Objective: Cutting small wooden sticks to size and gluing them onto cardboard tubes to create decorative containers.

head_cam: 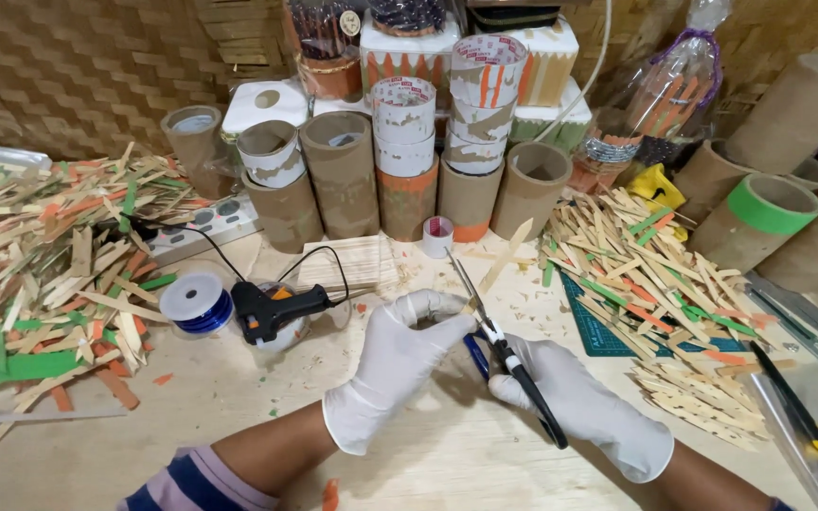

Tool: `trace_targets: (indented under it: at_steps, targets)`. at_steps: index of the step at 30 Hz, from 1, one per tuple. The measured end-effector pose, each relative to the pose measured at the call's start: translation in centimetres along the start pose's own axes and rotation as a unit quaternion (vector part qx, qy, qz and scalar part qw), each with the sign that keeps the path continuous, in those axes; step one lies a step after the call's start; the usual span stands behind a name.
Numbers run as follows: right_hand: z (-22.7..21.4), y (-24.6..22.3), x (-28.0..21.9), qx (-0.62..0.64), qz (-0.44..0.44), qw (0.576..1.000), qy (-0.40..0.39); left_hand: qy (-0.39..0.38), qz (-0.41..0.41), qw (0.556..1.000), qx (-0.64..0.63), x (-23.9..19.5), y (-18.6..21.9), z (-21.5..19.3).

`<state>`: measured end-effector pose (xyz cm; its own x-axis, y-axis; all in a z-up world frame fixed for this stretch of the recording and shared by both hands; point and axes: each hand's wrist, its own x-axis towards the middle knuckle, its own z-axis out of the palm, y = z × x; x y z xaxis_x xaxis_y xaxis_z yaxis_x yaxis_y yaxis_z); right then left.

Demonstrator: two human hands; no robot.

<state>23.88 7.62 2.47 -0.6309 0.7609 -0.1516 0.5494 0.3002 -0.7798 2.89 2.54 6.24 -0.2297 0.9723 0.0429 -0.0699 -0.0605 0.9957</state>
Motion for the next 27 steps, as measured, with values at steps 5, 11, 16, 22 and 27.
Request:
trace_targets:
  at_steps: [5, 11, 16, 22, 27]
  targets:
    - [-0.1, -0.2, 0.0, -0.067, 0.029, 0.997, 0.011, -0.031, 0.035, 0.999, 0.022, 0.5, -0.1, -0.6]
    - [0.1, -0.7, -0.4, -0.001, -0.014, 1.0, -0.009, -0.023, 0.055, 0.998, -0.014, 0.6, -1.1, -0.5]
    - [0.8, 0.2, -0.3, 0.061, -0.089, 0.994, -0.026, 0.005, 0.005, 1.0, -0.029, 0.4, -2.0, -0.2]
    - [0.9, 0.1, -0.2, 0.002, -0.018, 1.0, -0.018, 0.029, 0.007, 0.999, -0.02, 0.5, -2.5, 0.0]
    - [1.2, -0.5, 0.0, -0.062, 0.039, 0.997, 0.011, 0.037, 0.004, 0.999, -0.011, 0.3, -2.5, 0.1]
